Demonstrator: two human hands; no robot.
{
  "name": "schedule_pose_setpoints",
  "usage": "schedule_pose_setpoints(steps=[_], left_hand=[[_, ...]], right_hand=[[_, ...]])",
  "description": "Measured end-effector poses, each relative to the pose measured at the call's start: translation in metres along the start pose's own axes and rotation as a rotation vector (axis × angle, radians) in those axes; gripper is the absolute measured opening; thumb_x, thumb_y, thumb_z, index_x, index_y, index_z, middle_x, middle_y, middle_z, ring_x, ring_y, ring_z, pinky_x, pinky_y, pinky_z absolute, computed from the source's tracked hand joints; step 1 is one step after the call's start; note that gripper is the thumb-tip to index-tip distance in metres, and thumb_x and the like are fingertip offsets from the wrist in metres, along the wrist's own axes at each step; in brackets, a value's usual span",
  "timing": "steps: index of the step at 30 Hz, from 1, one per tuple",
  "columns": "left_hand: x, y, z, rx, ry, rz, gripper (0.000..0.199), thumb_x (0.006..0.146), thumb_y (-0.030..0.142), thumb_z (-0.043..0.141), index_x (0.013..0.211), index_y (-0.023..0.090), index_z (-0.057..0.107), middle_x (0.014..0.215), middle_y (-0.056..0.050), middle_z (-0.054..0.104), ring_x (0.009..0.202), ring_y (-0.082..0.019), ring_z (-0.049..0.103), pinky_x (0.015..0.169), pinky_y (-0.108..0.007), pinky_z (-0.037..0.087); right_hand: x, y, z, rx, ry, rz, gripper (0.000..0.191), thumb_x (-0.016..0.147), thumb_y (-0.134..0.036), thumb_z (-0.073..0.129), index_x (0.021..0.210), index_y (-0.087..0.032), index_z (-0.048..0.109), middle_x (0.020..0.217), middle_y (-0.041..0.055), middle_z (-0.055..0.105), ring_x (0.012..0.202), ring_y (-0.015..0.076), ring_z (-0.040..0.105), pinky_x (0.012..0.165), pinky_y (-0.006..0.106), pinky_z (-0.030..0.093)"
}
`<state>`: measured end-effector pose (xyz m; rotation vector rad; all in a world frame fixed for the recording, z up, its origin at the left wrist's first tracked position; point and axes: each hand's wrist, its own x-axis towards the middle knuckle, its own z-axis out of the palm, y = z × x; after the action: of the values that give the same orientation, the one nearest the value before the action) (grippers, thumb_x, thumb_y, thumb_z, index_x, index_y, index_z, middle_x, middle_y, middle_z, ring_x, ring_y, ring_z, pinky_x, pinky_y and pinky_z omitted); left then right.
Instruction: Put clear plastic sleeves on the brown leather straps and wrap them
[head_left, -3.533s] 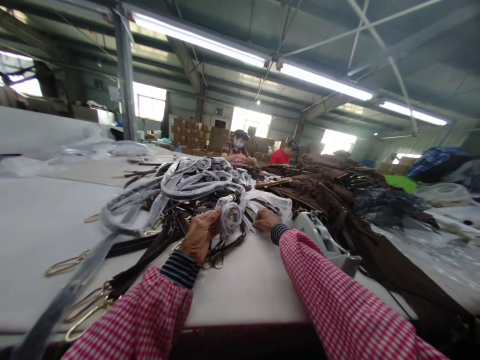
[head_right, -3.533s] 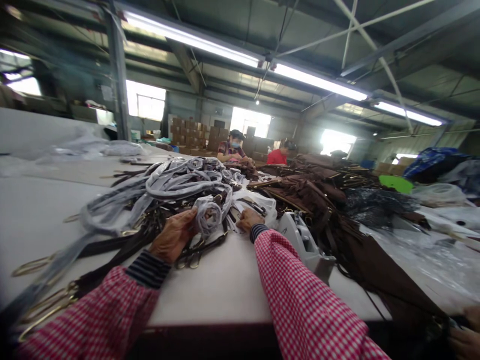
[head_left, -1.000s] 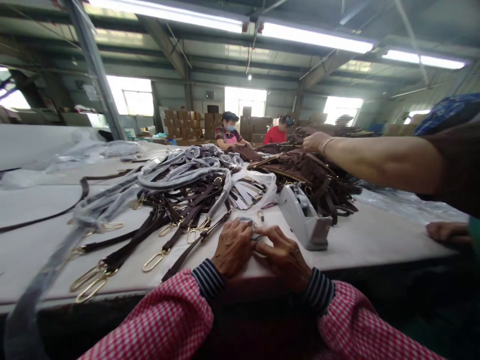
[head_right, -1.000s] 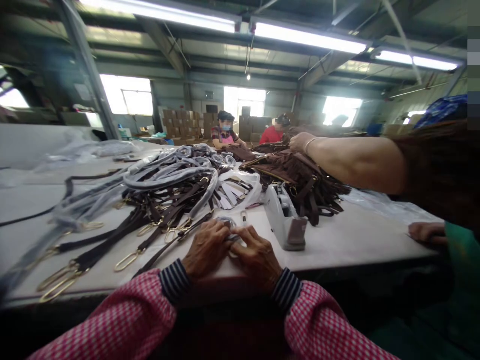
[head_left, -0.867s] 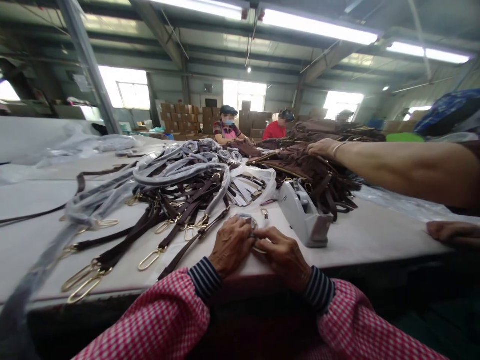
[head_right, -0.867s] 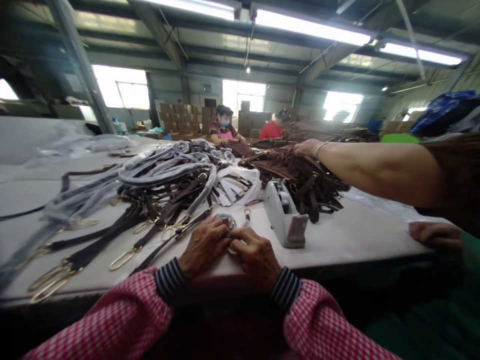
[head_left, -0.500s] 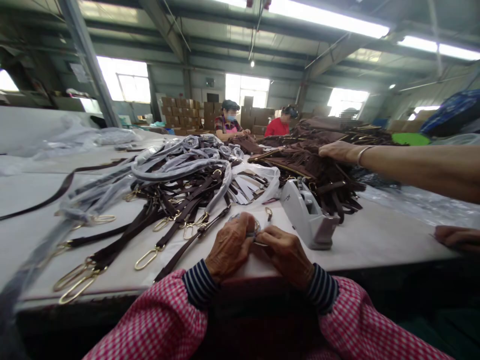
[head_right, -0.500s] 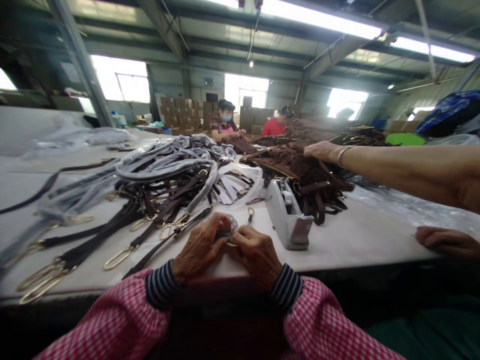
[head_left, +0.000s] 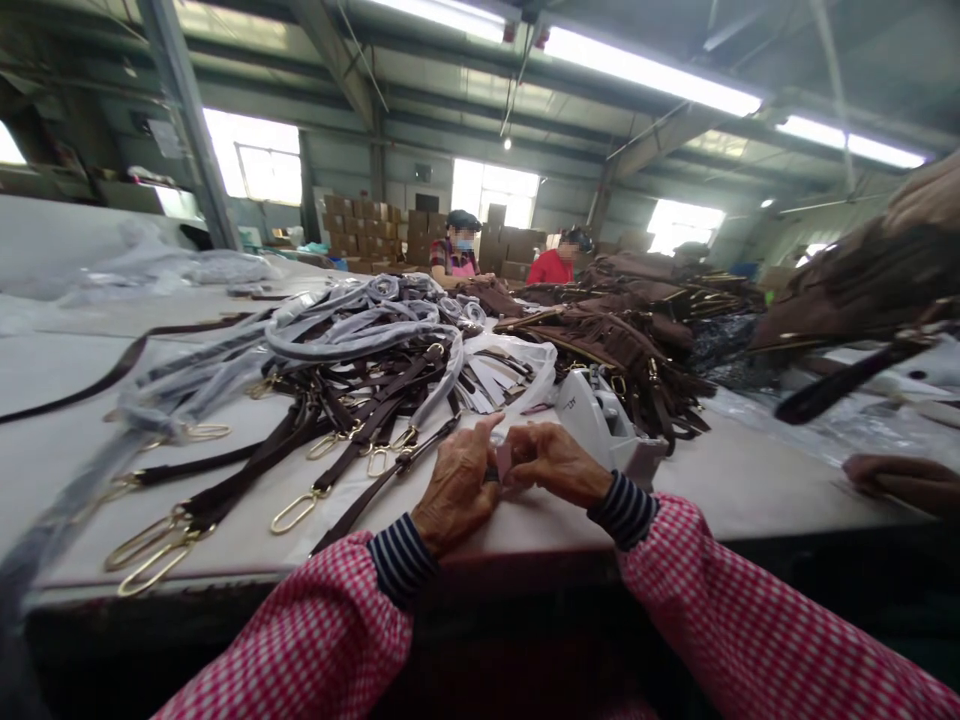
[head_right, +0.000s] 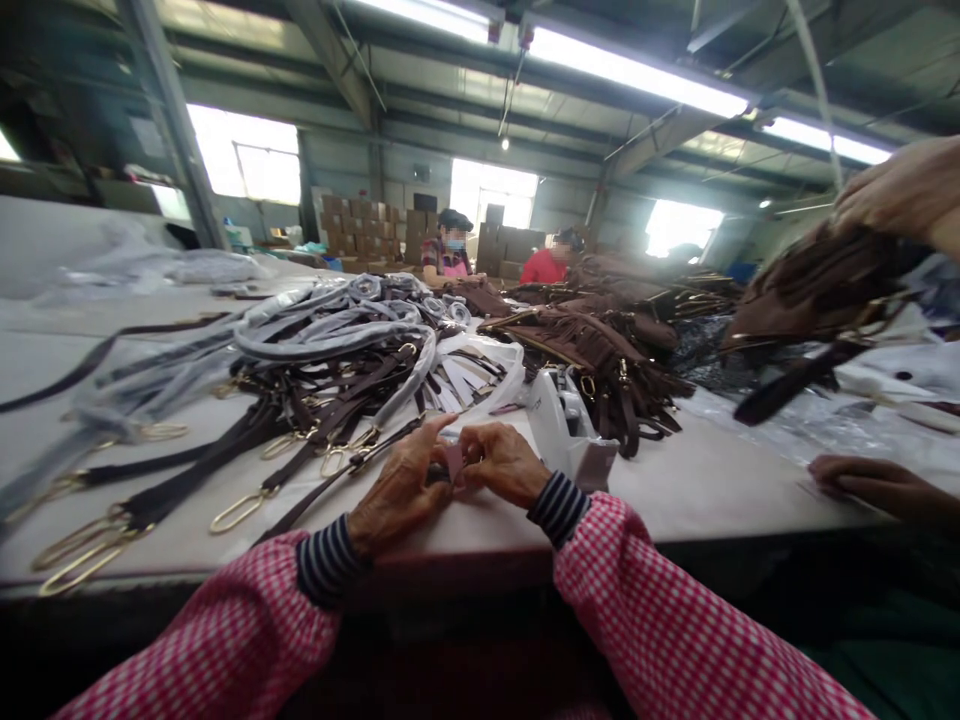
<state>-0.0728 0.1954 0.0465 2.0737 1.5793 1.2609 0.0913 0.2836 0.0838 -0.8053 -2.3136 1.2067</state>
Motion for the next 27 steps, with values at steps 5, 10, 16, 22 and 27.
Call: schedule_pose_setpoints(steps=[5,10,16,22,27], left_hand=[[0.0,0.0,-0.004,-0.115,0.007,-0.181,0.062,0.075,0.019,0.071,0.13,0.02,0.045,0.097,-0.003,0.068,0.1,-0.026,0.064,0.094,-0.043,0.048],[-0.001,0.007,-0.008,0.074,-0.05,-0.206,0.032,0.076,0.024,0.075,0.104,0.02,0.06,0.098,-0.005,0.067,0.095,-0.025,0.061,0.085,-0.037,0.047],[0.0,0.01,-0.006,0.364,-0.132,-0.042,0.021,0.093,0.043,0.063,0.097,0.025,0.074,0.098,-0.007,0.069,0.109,-0.03,0.051,0.086,-0.039,0.044],[0.003,0.01,-0.008,0.351,-0.182,-0.044,0.02,0.094,0.035,0.06,0.097,0.024,0.076,0.096,-0.007,0.071,0.106,-0.029,0.053,0.088,-0.041,0.043],[0.004,0.007,-0.011,0.274,-0.194,0.006,0.024,0.092,0.039,0.06,0.1,0.023,0.076,0.099,-0.009,0.073,0.102,-0.03,0.055,0.086,-0.042,0.044]], right_hand=[[0.005,0.007,0.001,0.028,-0.009,-0.001,0.008,0.061,-0.013,0.075,0.065,-0.014,0.068,0.056,-0.0045,0.059,0.054,0.0106,0.051,0.051,0.022,0.035],[0.004,0.01,0.004,0.043,-0.002,0.009,0.009,0.063,-0.017,0.069,0.07,-0.013,0.072,0.059,-0.0019,0.064,0.055,0.0116,0.056,0.053,0.021,0.041],[0.006,0.001,0.0,-0.033,-0.048,0.062,0.008,0.062,-0.019,0.07,0.068,-0.013,0.068,0.058,-0.001,0.065,0.052,0.0111,0.058,0.046,0.018,0.041],[0.015,-0.027,-0.015,-0.188,-0.253,0.146,0.014,0.071,-0.027,0.07,0.075,-0.013,0.072,0.064,0.0023,0.07,0.048,0.0115,0.063,0.039,0.015,0.04],[0.033,-0.042,-0.019,-0.384,-0.382,0.18,0.012,0.073,-0.016,0.067,0.079,-0.014,0.077,0.06,0.0003,0.068,0.047,0.0123,0.062,0.042,0.017,0.041]])
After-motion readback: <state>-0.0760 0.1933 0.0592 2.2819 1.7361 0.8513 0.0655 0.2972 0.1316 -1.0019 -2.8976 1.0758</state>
